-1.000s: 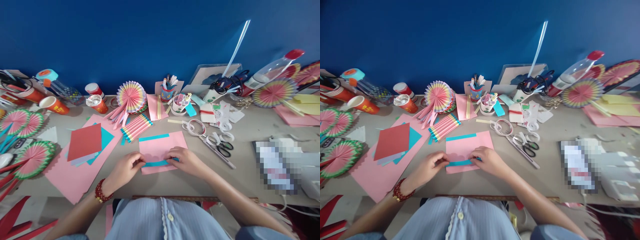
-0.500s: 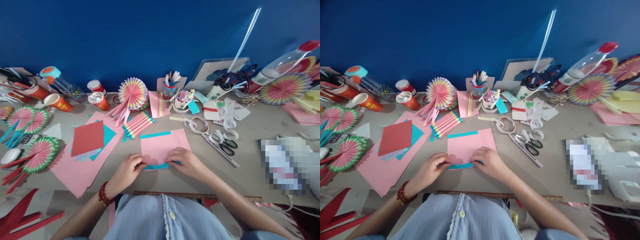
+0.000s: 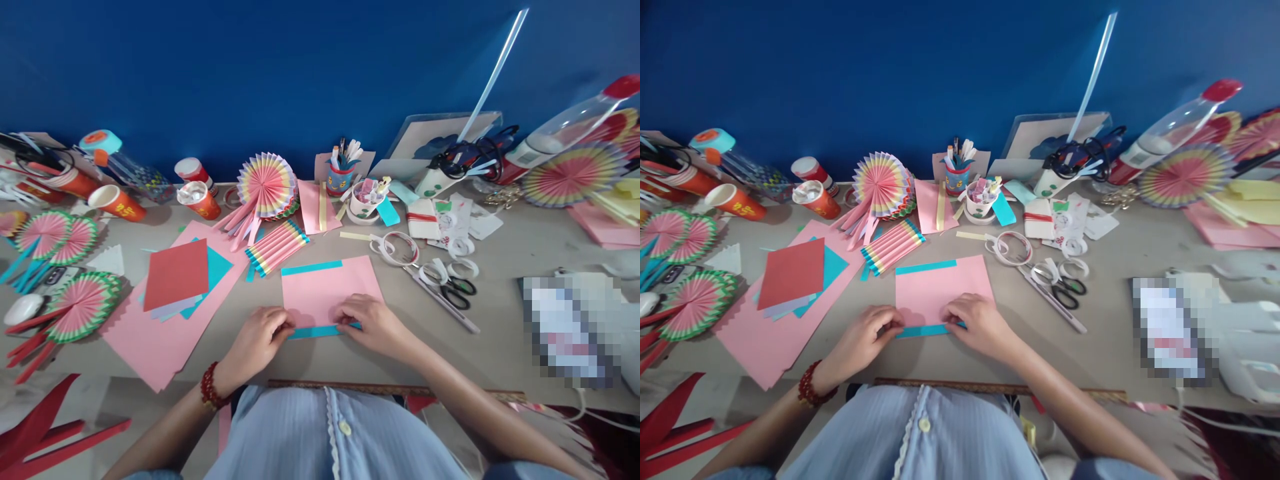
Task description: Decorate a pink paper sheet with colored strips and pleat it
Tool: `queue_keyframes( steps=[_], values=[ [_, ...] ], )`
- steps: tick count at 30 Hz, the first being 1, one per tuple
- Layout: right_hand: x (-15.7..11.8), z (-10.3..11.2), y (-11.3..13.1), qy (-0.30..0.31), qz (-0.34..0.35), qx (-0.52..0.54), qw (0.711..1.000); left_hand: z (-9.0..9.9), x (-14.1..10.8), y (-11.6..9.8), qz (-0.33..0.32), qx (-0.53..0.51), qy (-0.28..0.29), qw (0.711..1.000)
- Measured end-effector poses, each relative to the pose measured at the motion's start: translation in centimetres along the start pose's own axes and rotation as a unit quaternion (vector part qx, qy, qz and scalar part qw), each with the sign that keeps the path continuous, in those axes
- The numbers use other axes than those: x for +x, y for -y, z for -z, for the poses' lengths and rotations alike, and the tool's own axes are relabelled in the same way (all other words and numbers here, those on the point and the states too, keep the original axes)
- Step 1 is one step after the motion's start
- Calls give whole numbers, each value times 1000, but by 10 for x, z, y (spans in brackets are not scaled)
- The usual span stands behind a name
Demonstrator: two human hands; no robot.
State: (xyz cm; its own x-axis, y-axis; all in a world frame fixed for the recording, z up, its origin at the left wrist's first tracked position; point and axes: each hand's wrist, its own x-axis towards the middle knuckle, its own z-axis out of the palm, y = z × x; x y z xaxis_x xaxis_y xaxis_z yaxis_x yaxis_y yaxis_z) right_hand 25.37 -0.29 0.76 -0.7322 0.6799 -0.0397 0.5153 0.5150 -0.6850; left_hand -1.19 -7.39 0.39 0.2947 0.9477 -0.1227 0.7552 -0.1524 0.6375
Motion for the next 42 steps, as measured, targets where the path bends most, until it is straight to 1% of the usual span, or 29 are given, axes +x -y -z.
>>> queue_keyframes(
  steps=[29, 42],
  values=[
    [0, -2, 0, -4, -1, -7, 1000, -2, 0, -2, -35, 45, 9, 998],
    [0, -2, 0, -5, -3, -12, 1000, -2, 0, -5, -27, 75, 5, 997]
  ],
)
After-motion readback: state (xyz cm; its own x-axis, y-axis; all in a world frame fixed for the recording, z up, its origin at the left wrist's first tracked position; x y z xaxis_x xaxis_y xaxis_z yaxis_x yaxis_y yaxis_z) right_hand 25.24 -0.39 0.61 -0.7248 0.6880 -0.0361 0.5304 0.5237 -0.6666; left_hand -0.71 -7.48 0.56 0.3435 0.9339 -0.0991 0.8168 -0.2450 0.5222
